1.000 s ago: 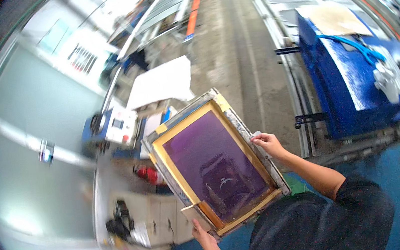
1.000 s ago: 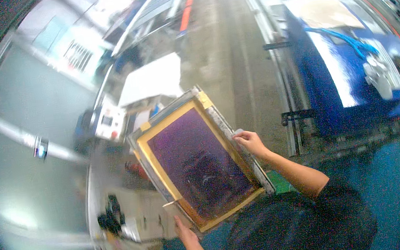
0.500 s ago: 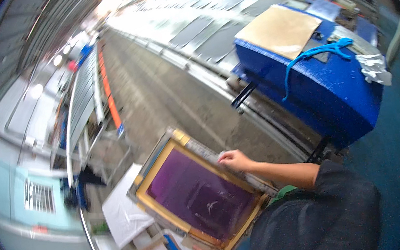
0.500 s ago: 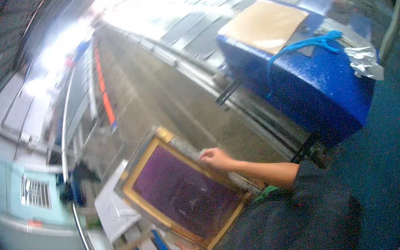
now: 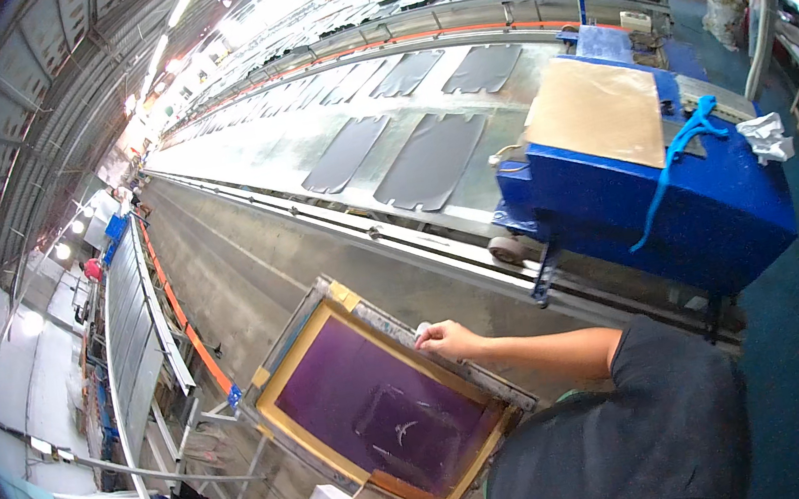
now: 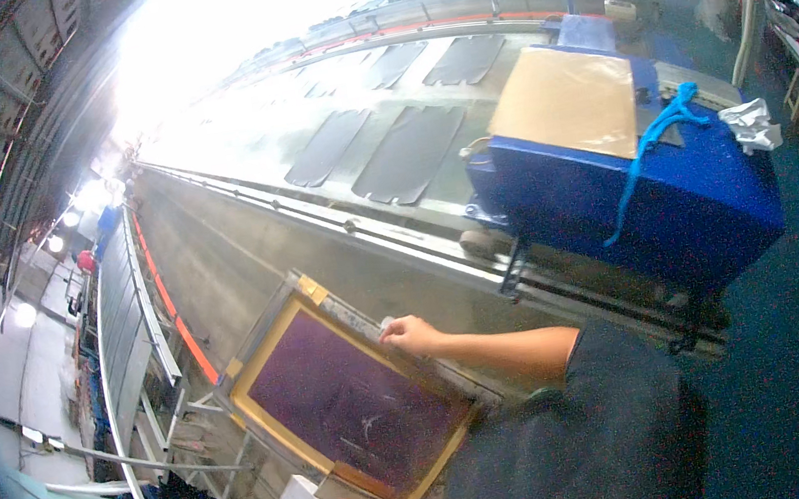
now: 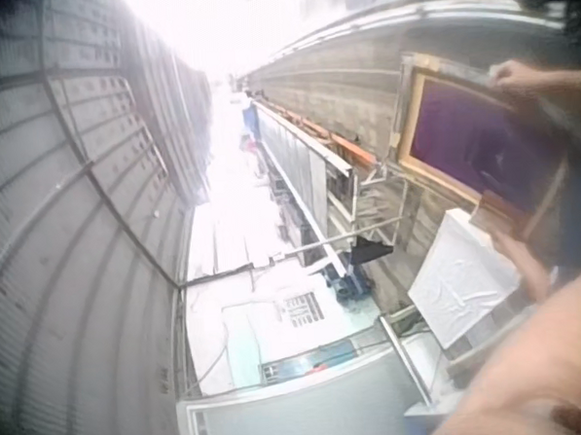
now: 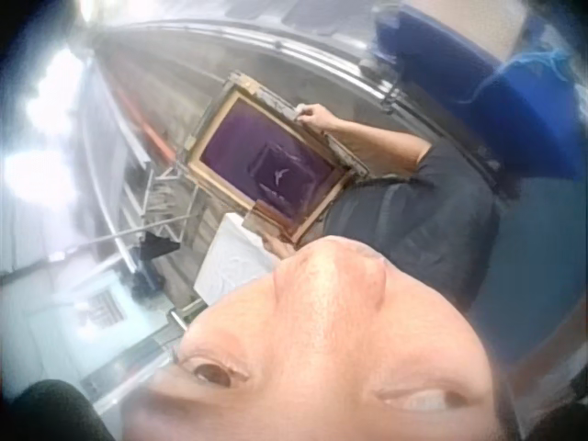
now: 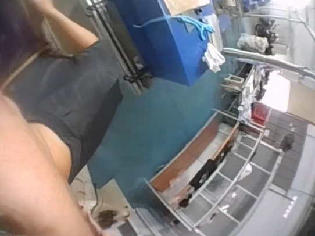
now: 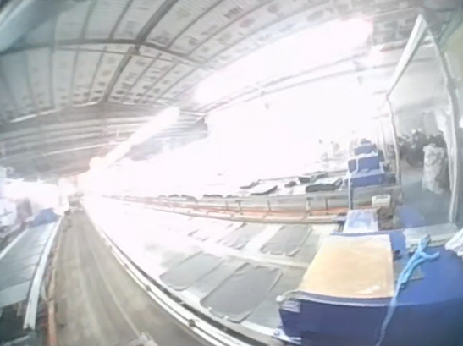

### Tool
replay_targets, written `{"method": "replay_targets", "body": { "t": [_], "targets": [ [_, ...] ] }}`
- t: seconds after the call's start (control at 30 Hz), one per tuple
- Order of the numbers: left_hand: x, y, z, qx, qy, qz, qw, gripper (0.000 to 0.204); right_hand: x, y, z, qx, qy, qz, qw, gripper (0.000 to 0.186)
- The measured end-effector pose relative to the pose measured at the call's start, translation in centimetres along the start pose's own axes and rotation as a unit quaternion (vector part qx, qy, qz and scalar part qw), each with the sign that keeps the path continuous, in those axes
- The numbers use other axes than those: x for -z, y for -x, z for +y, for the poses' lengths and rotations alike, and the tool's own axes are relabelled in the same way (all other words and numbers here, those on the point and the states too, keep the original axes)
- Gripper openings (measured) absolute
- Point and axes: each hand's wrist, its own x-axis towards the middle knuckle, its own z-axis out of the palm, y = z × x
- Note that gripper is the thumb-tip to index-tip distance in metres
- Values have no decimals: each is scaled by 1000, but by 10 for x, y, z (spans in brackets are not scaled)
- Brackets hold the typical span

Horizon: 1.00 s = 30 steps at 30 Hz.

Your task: The person carries a screen printing frame to a conveyor and uses a squeegee to pull purple ink across the mesh onto a white garment below. The person repeatedly strokes the squeegee to coat the screen and print the design, then lifts the frame to move to the next garment.

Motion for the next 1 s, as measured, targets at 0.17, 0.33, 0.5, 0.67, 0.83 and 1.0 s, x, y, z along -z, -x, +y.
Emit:
{"method": "replay_targets", "body": {
  "t": [0.17,0.33,0.5,0.67,0.83,1.0],
  "targets": [
    [-67,-125,28,21,96,-221,970,83,-6,-82,-35,-20,-39,37,998,16],
    [-141,-220,36,-12,57,-221,974,91,-5,-134,-29,22,-70,104,992,15],
    [-262,-245,85,-7,31,-270,962,85,42,-153,-44,-36,-49,232,971,19],
    [-395,-270,118,-40,70,-401,913,77,97,-191,-35,2,-87,344,935,18],
    [-530,-268,156,7,85,-479,873,69,162,-249,-55,65,-58,468,879,24],
    [-644,-260,187,-9,68,-565,822,60,216,-264,-45,67,-51,572,816,46]
  ]
}}
